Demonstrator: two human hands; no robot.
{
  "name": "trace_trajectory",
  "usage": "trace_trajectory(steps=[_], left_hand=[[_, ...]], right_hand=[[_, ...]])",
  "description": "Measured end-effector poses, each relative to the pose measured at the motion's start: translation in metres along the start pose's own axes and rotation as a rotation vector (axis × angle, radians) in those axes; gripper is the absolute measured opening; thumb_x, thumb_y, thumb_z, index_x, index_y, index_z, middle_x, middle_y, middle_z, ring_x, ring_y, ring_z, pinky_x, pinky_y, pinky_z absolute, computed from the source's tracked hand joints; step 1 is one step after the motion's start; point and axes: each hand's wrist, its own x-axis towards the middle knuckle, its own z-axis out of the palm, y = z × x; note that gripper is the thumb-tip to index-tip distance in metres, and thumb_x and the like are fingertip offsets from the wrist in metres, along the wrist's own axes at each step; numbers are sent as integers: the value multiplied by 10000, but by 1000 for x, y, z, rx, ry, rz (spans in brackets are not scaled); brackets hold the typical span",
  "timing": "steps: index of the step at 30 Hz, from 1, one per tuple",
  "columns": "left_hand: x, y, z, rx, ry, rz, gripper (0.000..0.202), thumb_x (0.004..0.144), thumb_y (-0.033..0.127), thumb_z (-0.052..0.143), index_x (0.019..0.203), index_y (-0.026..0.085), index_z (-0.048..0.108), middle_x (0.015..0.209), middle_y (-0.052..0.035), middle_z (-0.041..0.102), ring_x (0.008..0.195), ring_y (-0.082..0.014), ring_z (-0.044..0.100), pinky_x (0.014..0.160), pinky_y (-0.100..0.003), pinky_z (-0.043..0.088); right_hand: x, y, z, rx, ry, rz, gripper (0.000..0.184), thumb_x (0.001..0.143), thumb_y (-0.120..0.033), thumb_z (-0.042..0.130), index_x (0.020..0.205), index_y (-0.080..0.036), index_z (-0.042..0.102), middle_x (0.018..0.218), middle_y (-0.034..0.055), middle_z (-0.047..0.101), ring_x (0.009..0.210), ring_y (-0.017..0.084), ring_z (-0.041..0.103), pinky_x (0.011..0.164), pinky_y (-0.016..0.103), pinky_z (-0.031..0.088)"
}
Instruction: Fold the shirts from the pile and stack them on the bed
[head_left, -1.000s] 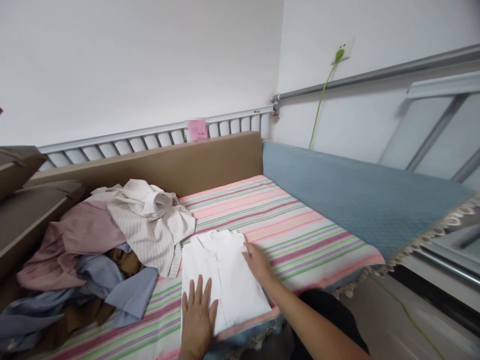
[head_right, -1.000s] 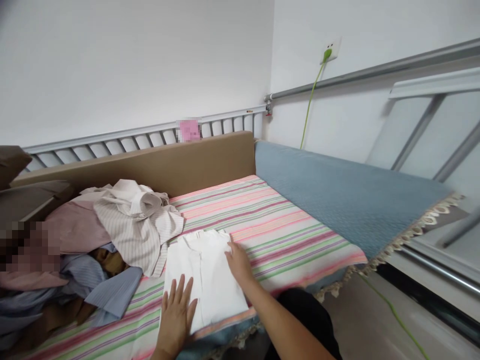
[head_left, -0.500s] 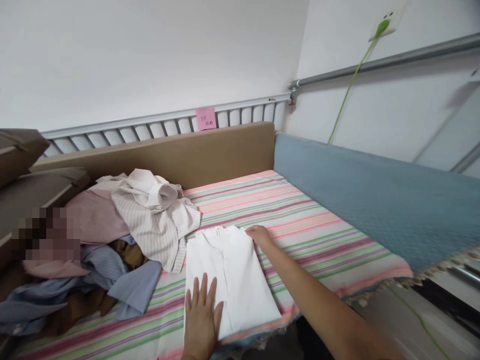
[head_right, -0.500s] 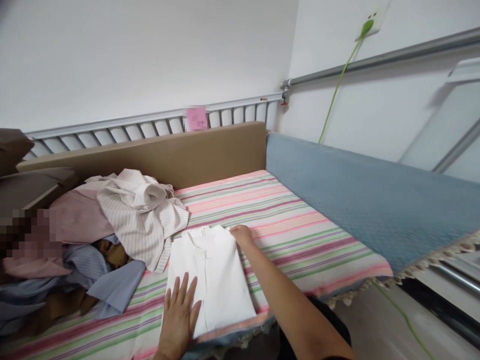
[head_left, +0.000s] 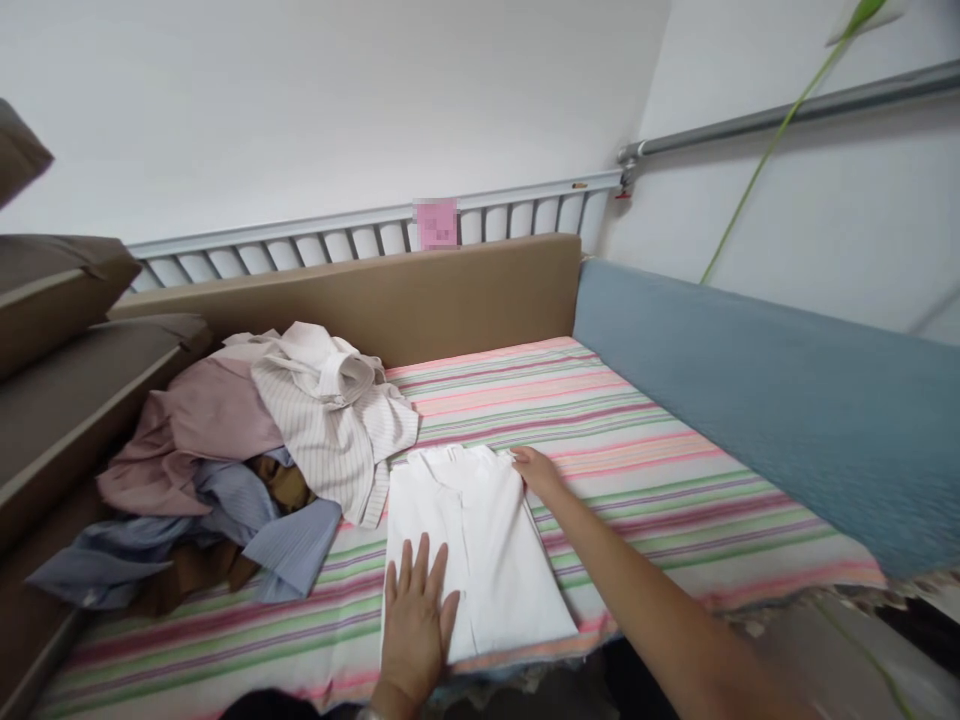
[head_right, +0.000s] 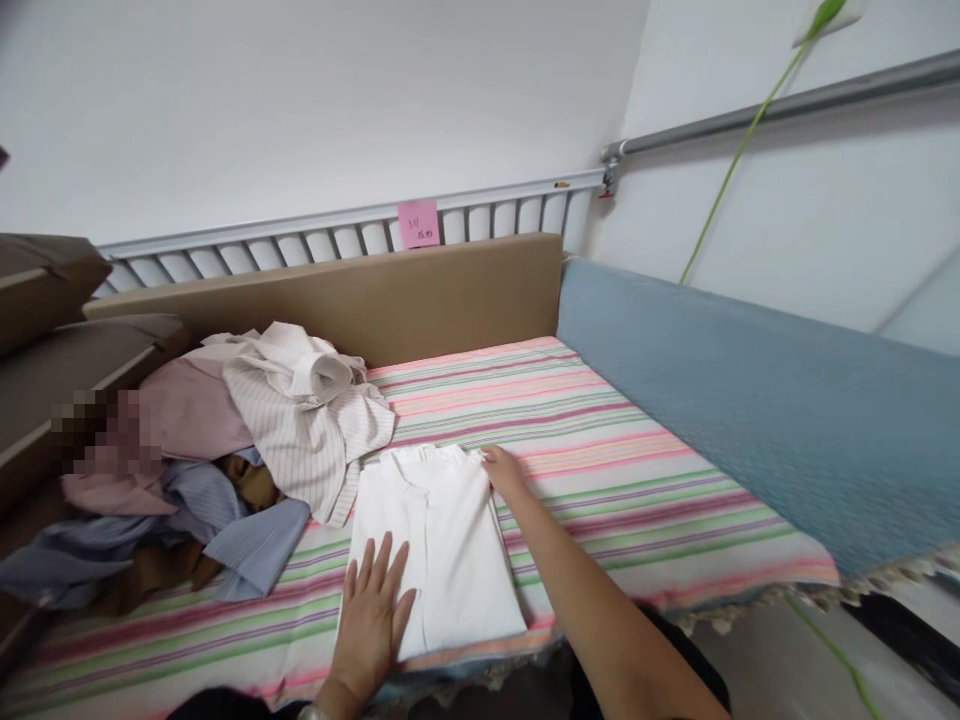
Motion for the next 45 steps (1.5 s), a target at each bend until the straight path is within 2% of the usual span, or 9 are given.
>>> trace_trajectory(steps=[5, 10, 13, 16, 27, 32, 35, 42, 45], left_hand=[[13, 1, -22, -80, -46, -30, 504, 919, 384, 389, 1409, 310, 298, 1482, -42, 303, 1360, -307, 250, 1015, -536, 357], [38, 24, -33, -159, -45, 140, 518, 916, 438, 374, 1413, 349, 259, 1508, -20, 233, 1378, -289, 204, 1047, -550, 313], [44, 38, -23, -196, -63, 199, 515, 905, 464, 384, 1400, 370, 278, 1500, -5, 256, 1369, -308, 224, 1030, -582, 317], [44, 43, -12, -180, -86, 212, 510, 901, 456, 397, 1393, 363, 299, 1480, -13, 305, 1351, -329, 258, 1007, -614, 319], [46, 44, -13, -161, -113, 208, 501, 891, 430, 433, 1376, 337, 353, 1458, -47, 351, 1341, -341, 277, 1007, -623, 307], [37, 53, -22, -174, -77, 214, 503, 894, 440, 423, 1375, 302, 367, 1479, -79, 302, 1359, -345, 232, 1014, -623, 299], [22, 63, -27, -216, -82, 314, 534, 899, 476, 387, 1401, 308, 311, 1505, -53, 243, 1383, -307, 178, 1055, -586, 278], [7, 70, -26, -304, -209, 379, 591, 891, 512, 369, 1430, 325, 214, 1537, -24, 99, 1402, -299, 79, 1086, -604, 211], [7, 69, -24, -334, -259, 373, 630, 879, 501, 415, 1438, 312, 194, 1539, -38, 68, 1403, -308, 46, 1093, -613, 179]], right_hand=[[-59, -3, -21, -108, 43, -134, 266, 721, -241, 497, 929, -166, 646, 1021, 93, 659, 971, 221, 588, 917, 353, 396], [-153, 33, -39, -231, -66, -123, 271, 772, -417, 482, 825, -197, 631, 817, 52, 670, 774, 217, 606, 740, 330, 442], [-190, 55, -37, -252, -98, -55, 252, 723, -341, 542, 917, -199, 616, 721, 16, 633, 672, 193, 587, 663, 302, 435], [-201, 65, -32, -221, -102, -40, 315, 662, -166, 517, 964, -193, 603, 653, -21, 569, 621, 161, 558, 624, 269, 421], [-201, 72, -38, -132, -129, 1, 291, 625, -112, 523, 887, -214, 600, 561, -60, 512, 566, 143, 540, 597, 256, 434], [-191, 56, -49, -157, -51, -105, 301, 724, -250, 523, 1008, -210, 615, 914, 58, 677, 837, 208, 637, 777, 323, 494], [-165, 36, -46, -179, -1, -141, 307, 757, -281, 520, 1034, -202, 625, 1075, 81, 657, 970, 213, 619, 873, 329, 472], [-58, 0, -8, -240, 37, -87, 356, 714, -255, 575, 1056, -170, 619, 999, 71, 672, 902, 201, 614, 809, 304, 456], [-30, -5, 4, -240, 39, -106, 392, 685, -213, 561, 1069, -171, 626, 938, 45, 670, 836, 183, 599, 761, 283, 445]])
